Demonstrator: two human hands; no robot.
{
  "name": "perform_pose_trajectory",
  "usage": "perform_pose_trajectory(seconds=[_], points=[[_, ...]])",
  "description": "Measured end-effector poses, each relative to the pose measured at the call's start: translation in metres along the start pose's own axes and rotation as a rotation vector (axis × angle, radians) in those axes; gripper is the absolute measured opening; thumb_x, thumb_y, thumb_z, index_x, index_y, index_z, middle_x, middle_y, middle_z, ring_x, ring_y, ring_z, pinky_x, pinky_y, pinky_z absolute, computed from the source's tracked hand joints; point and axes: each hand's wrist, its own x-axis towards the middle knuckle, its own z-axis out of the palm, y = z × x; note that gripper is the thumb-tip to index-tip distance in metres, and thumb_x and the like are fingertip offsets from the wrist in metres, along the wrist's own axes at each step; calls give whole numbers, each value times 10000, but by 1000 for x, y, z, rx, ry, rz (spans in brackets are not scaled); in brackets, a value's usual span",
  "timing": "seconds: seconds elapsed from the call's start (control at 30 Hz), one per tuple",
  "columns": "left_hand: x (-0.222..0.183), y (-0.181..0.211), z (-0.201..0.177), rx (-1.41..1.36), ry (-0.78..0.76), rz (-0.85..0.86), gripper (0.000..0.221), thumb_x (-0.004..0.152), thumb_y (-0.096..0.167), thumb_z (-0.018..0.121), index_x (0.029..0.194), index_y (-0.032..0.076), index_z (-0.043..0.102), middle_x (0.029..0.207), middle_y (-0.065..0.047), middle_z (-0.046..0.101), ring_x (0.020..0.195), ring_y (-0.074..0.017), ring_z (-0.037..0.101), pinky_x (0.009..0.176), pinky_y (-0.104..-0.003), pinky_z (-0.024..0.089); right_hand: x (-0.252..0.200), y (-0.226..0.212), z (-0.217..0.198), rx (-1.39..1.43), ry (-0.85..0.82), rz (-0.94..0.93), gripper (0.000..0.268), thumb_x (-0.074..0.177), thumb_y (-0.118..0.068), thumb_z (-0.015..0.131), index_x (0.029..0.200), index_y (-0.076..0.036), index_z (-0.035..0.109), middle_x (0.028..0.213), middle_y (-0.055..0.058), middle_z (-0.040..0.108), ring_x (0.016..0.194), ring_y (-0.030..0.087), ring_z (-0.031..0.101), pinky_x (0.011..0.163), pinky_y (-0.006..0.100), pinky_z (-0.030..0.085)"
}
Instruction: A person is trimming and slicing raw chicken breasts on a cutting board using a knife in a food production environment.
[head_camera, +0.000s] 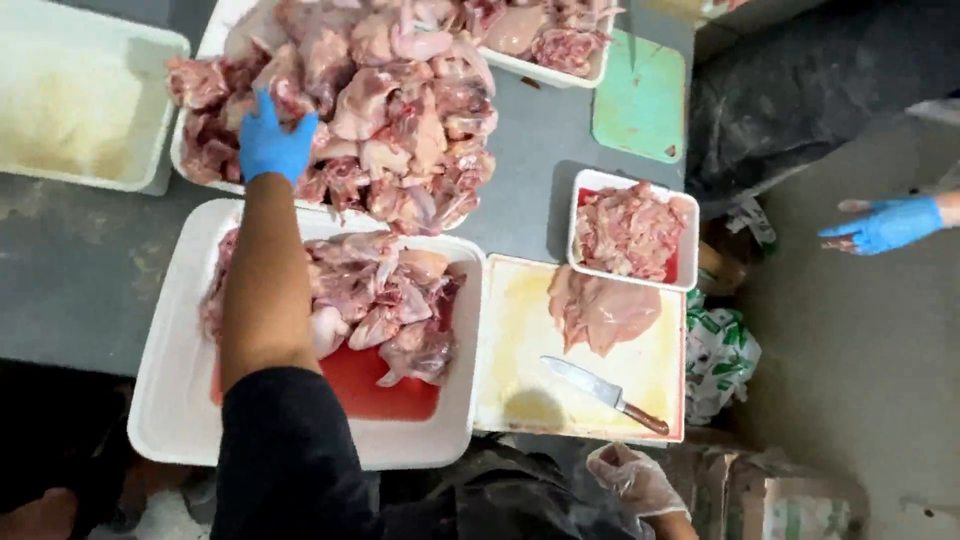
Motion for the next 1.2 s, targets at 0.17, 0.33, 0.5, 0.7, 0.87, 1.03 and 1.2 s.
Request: perform_pose_trajectory(seconds=[0.17,0.33,0.5,0.7,0.87,1.03,1.2], points=[[-64,-14,1,-150,29,13,876,1026,618,603,1700,154,290,1739,-226,127,1539,-486,327,1242,-591,306,51,49,21,166,44,-356,237,883,-320,889,827,-153,731,773,-64,711,743,79,601,762,237,485],[-194,-13,32,-263,73,165,772,951,400,732,1584,53,459,1564,-226,483,1427,-427,474,1159,-557,399,51,62,19,189,126,-244,281,851,-427,895,969,-213,757,898,-72,784,785,81,686,762,218,523],[-280,-4,88,-185,59,391,608,880,324,807,1408,86,625,1367,-215,617,1280,-394,575,1074,-498,483,123,152,60,1230,-225,-236,228,937,-28,745,1133,83,704,1060,219,678,927,363,740,888,386,574],[-345,67,95,-37,-177,359,430,918,423,732,1187,112,605,1229,-132,620,1109,-330,600,956,-483,487,17,143,18,526,21,-297,327,866,-273,895,1184,-206,863,1136,-29,813,946,120,764,856,240,548],[-371,113,125,142,-373,365,730,950,515,644,1559,143,490,1629,-134,476,1472,-369,473,1213,-506,380,12,181,20,448,-33,-172,362,886,-353,848,1236,-259,849,1204,-37,827,1046,152,777,934,292,563],[-332,128,182,325,-438,411,758,894,588,640,1542,209,531,1560,-92,550,1390,-336,565,1167,-469,434,34,204,33,265,-185,-75,542,858,-517,838,1368,-366,735,1406,-131,775,1281,116,749,1105,261,514],[-194,155,241,410,-358,475,795,906,586,642,1537,121,509,1536,-173,544,1384,-394,551,1153,-508,442,13,130,-8,427,-127,24,673,883,-348,888,1490,-394,602,1529,-172,647,1428,129,636,1192,303,465]])
